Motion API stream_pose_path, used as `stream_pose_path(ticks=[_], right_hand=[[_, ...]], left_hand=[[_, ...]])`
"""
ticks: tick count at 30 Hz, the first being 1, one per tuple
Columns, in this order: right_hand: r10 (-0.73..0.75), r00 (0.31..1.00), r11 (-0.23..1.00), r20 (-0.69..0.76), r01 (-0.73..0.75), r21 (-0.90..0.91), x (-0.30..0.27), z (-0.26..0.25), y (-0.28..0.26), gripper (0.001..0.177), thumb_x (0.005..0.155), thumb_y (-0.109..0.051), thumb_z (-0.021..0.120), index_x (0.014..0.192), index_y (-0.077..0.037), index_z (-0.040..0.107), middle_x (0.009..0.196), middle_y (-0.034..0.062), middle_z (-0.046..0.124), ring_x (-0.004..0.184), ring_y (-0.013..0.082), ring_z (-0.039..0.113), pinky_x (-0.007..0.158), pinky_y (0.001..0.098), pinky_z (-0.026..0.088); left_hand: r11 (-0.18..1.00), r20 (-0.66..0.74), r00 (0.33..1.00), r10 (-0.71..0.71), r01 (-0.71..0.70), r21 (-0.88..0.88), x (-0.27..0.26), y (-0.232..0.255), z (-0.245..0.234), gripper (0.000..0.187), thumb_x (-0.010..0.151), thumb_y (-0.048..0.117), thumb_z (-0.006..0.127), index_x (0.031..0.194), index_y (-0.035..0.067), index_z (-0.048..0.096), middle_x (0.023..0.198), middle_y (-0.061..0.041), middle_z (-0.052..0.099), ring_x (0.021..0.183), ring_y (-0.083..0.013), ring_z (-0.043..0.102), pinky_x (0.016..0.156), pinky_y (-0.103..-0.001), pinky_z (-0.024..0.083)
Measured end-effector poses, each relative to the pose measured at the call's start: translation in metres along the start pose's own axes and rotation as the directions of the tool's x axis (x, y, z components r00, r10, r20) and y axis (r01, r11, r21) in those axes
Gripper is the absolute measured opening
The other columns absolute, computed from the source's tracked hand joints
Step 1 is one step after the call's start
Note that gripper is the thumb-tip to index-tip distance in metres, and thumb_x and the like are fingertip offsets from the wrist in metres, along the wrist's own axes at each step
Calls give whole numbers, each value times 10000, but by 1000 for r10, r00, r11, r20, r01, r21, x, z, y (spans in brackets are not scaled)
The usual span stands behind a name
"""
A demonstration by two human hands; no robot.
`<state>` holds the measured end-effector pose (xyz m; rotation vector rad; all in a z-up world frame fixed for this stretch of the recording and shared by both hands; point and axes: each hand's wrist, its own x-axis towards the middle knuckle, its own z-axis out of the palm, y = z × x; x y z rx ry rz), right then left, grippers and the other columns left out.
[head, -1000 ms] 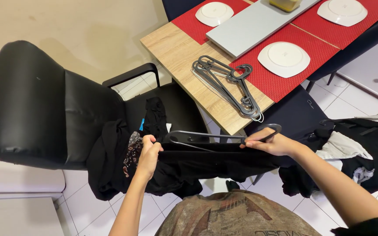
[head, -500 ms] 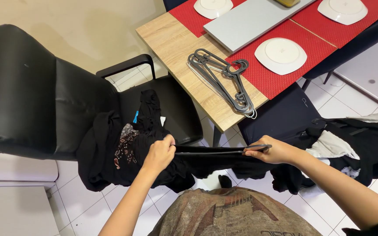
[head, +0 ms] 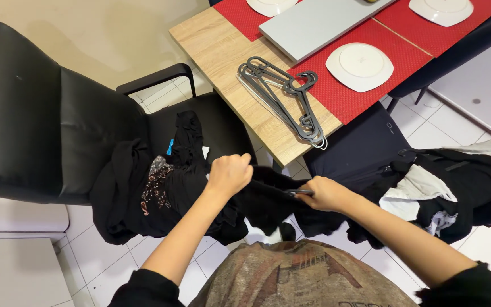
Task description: The person picks up garments from a chair and places them on hangers. They handle a black shirt and a patterned top, inserting hangers and arranging the items on a nearby chair. The person uses both hands to manipulate the clothes and hangers throughout the clip.
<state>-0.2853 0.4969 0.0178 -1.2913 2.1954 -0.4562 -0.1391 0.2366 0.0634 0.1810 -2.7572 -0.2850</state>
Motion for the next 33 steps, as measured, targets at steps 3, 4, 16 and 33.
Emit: stream_pose_path(ticks=[3,4,16,33], right_hand=[[64,995,998,-80,-64,7,6,0,-11,222,878,-287,729,925,-77,781,696,186,705,628,373,684,586,444,541],[101,989,995,-111,-99,20,6,1,-12,224,874,-287,732,938,-77,776,691,192,702,624,376,682,585,447,542],[-314,895,917,-317,372,142,-58,-87,-44,175,904,-186,677,964,-49,769,825,139,790,715,257,781,652,361,605],[76,589,995,-805,9,101,-157,-109,-88,187,975,-203,674,915,-45,755,563,-4,585,476,73,505,456,250,386]], left_hand=[[958,-93,995,-22,-5,-287,2,14,-11,108,784,119,622,703,50,645,604,-125,630,561,-325,638,556,-411,519],[928,-119,992,-51,3,-372,0,21,-14,99,781,114,625,708,52,652,617,-124,635,563,-322,638,551,-404,517],[523,191,982,0,163,-837,-31,-32,-32,865,821,306,810,1532,143,346,1407,-84,536,1286,-249,529,1066,-392,386],[230,289,930,-227,340,-912,-109,-59,108,192,923,71,727,1089,-20,752,921,-3,771,805,-60,646,746,-238,533]])
